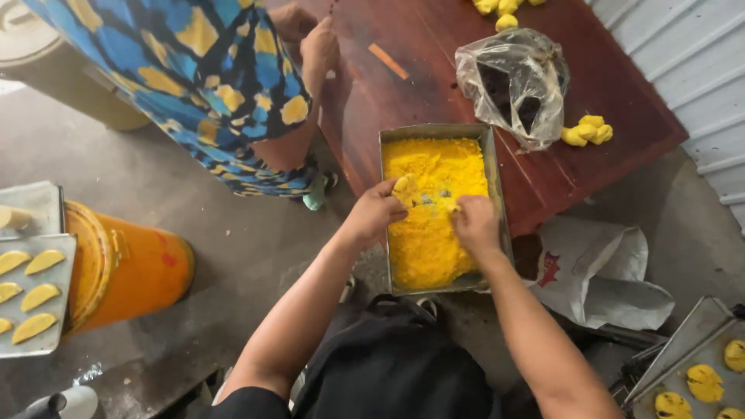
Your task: Shaping yellow dough, adding filling, scoring dough with a blade, coating in yellow crumbs, and placing on baking trays.
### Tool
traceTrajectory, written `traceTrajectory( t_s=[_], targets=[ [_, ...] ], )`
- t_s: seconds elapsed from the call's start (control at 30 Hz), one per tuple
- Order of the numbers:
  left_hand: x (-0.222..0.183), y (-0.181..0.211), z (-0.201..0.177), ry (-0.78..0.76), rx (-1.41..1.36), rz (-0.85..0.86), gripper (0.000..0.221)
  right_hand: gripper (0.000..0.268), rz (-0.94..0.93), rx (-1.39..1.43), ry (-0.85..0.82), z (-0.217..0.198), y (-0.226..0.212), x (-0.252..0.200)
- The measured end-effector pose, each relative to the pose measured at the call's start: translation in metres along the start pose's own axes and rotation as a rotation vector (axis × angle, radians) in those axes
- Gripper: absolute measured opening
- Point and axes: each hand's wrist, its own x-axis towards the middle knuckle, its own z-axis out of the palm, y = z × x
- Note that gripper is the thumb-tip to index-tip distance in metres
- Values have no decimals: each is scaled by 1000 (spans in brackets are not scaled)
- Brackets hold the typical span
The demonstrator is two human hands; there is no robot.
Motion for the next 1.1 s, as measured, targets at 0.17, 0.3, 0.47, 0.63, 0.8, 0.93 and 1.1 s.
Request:
traceTrajectory(
  t_s=[0.17,0.3,0.47,0.63,0.8,0.93,1.1],
  targets=[
    [-5,7,4,-59,-34,1,72,35,850,951,-133,-100,-60,42],
    [-7,14,14,-122,-16,21,80,37,951,1545,4,-133,-70,48],
    [8,1,14,-146,31,19,69,29,787,1479,89,-138,-75,45],
    [-1,12,29,-190,131,36,61,29,515,1108,216,-139,-76,40],
    [13,-2,26,-140,306,132,57,34,750,964,112,-146,-76,41],
    [-8,21,36,-117,346,122,51,36,805,1054,144,-141,-62,27],
    [13,-13,47,-74,659,236,56,33,793,955,99,-145,-64,31]
  ],
)
